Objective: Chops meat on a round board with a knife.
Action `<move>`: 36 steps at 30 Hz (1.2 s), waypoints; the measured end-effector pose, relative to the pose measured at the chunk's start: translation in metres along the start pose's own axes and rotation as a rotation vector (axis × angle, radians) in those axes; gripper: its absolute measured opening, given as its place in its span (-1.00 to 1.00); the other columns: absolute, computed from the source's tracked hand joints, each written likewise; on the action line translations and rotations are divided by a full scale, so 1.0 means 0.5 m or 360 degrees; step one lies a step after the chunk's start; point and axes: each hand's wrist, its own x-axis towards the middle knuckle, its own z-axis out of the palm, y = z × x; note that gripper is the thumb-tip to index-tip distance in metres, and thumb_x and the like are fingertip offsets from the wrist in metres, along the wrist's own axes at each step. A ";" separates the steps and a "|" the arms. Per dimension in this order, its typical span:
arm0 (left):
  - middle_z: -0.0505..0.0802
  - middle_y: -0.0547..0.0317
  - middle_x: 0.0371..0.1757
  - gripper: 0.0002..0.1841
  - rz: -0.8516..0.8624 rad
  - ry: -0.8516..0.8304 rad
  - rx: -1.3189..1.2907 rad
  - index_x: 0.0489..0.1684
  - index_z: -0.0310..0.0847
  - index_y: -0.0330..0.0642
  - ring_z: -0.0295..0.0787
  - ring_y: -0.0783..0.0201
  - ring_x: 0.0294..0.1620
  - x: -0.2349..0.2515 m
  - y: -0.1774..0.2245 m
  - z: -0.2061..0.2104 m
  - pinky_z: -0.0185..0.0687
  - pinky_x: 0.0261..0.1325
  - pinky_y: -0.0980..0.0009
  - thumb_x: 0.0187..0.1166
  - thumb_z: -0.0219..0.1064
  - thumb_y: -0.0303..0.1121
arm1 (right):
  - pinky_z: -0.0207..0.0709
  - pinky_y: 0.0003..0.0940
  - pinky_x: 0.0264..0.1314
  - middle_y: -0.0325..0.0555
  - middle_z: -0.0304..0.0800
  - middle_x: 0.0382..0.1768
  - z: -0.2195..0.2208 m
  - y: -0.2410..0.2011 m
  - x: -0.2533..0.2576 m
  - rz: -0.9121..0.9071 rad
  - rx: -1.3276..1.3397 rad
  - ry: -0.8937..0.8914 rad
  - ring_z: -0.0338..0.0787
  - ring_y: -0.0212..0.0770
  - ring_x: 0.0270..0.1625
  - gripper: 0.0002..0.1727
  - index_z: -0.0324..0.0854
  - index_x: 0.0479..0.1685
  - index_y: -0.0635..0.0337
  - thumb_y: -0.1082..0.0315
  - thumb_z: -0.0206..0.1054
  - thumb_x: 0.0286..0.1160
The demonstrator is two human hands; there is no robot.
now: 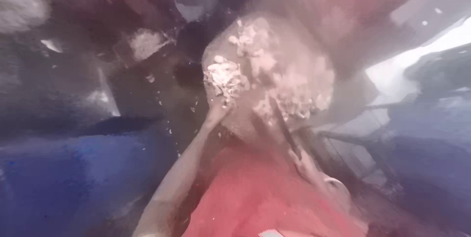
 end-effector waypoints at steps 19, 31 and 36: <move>0.68 -0.09 0.50 -0.45 0.0228 -0.0166 -0.0463 0.66 0.38 -0.10 0.71 0.05 0.38 0.233 0.242 -0.059 0.65 0.41 -0.01 0.82 0.12 0.00 | 0.57 0.35 0.30 0.20 0.80 0.14 -0.033 -0.075 0.108 -0.0161 -0.0400 -0.0655 0.80 0.25 0.22 -0.45 0.53 0.51 0.00 -0.15 0.05 0.80; 0.57 0.32 -0.61 -0.77 -0.0295 -0.0594 -0.1307 -0.13 0.61 -0.14 0.47 0.43 -0.67 0.275 0.340 0.010 0.54 -0.55 0.50 0.82 0.11 -0.24 | 0.64 0.32 0.10 0.20 0.83 -0.13 -0.030 -0.092 0.118 0.0094 -0.0281 -0.0432 0.85 0.25 -0.01 -0.41 0.65 0.20 0.14 -0.19 0.01 0.79; 0.79 0.14 -0.27 -0.64 0.0321 -0.0076 -0.0203 0.15 0.64 -0.32 0.71 0.40 -0.36 0.140 0.314 -0.122 0.73 -0.22 0.32 0.63 0.32 -0.19 | 0.65 0.31 0.16 0.15 0.84 -0.02 -0.100 -0.057 0.190 0.0103 -0.0232 -0.0089 0.86 0.20 0.04 -0.44 0.51 0.46 0.01 -0.18 -0.01 0.80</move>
